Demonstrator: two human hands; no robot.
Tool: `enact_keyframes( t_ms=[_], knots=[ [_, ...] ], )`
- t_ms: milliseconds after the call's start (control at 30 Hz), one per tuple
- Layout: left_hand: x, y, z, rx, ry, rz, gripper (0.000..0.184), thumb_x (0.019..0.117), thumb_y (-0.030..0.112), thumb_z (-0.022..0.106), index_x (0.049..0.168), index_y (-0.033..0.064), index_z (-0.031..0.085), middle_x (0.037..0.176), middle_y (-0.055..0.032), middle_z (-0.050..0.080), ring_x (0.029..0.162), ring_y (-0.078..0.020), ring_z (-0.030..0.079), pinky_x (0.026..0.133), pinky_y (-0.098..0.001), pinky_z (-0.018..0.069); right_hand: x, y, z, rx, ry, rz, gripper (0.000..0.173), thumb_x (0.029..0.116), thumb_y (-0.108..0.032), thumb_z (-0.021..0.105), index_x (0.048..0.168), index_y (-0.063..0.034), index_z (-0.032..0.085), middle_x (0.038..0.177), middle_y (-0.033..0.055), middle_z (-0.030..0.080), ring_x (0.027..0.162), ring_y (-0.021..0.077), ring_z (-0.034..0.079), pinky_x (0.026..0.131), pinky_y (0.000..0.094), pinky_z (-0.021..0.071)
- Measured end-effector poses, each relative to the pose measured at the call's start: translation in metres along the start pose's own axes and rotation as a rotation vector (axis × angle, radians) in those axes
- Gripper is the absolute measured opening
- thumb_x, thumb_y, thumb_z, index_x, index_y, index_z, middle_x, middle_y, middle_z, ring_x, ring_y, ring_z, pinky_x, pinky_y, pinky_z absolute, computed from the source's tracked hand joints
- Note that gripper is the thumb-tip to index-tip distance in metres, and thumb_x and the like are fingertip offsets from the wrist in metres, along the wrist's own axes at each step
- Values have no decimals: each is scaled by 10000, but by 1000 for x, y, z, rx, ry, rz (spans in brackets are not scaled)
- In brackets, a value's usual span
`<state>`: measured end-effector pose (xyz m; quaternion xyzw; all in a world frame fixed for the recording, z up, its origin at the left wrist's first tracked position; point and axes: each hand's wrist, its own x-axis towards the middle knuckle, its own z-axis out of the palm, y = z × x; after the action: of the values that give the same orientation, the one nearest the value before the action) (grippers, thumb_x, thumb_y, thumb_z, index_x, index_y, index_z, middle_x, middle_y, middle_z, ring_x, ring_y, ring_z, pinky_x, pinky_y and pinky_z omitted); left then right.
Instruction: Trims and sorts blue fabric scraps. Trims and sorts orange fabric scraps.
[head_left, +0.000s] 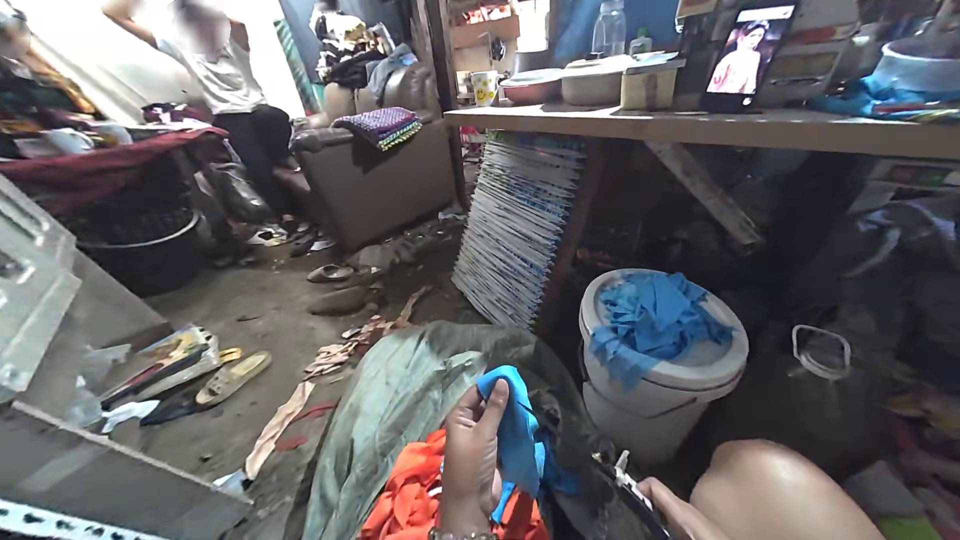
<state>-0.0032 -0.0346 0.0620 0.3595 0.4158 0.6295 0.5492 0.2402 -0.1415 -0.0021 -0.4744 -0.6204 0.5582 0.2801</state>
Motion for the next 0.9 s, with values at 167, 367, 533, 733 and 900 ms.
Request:
enact_keyframes(
  t_ms=[167, 367, 533, 733, 900],
  knots=[
    [2, -4, 7, 50, 55, 8, 122, 1008, 1, 563, 1032, -35, 677, 826, -63, 726, 724, -100, 710, 691, -254, 615, 5, -10, -9, -75, -8, 59, 733, 904, -368, 714, 1375, 118, 432, 1166, 278, 588, 991, 302, 617, 884, 464, 513],
    [2, -5, 5, 37, 66, -45, 148, 1031, 33, 544, 1054, -33, 675, 858, -74, 731, 766, -119, 716, 714, -280, 618, 13, -9, -19, -126, 28, 13, 729, 868, -410, 746, 1310, 115, 499, 1123, 262, 614, 987, 296, 626, 893, 460, 518],
    [1, -4, 8, 15, 95, -92, 183, 1057, 70, 507, 1063, -27, 662, 877, -79, 726, 787, -125, 716, 729, -287, 618, 18, -5, -22, -184, 46, -45, 715, 876, -486, 731, 1239, 107, 560, 1043, 243, 639, 921, 286, 629, 849, 460, 520],
    [1, -4, 4, -49, 59, -140, 248, 1089, 107, 434, 1059, -20, 645, 876, -90, 726, 783, -145, 724, 709, -309, 624, 18, -23, -26, -268, 50, 72, 590, 930, -434, 706, 1175, 93, 604, 985, 249, 645, 909, 335, 634, 848, 524, 509],
    [2, -6, -1, 4, 53, -139, 205, 1075, 65, 450, 1130, -37, 619, 914, -101, 717, 803, -151, 716, 718, -314, 618, 15, -17, -27, -278, 91, 38, 518, 920, -412, 737, 1086, 69, 638, 881, 205, 648, 817, 297, 636, 780, 503, 519]
  ],
)
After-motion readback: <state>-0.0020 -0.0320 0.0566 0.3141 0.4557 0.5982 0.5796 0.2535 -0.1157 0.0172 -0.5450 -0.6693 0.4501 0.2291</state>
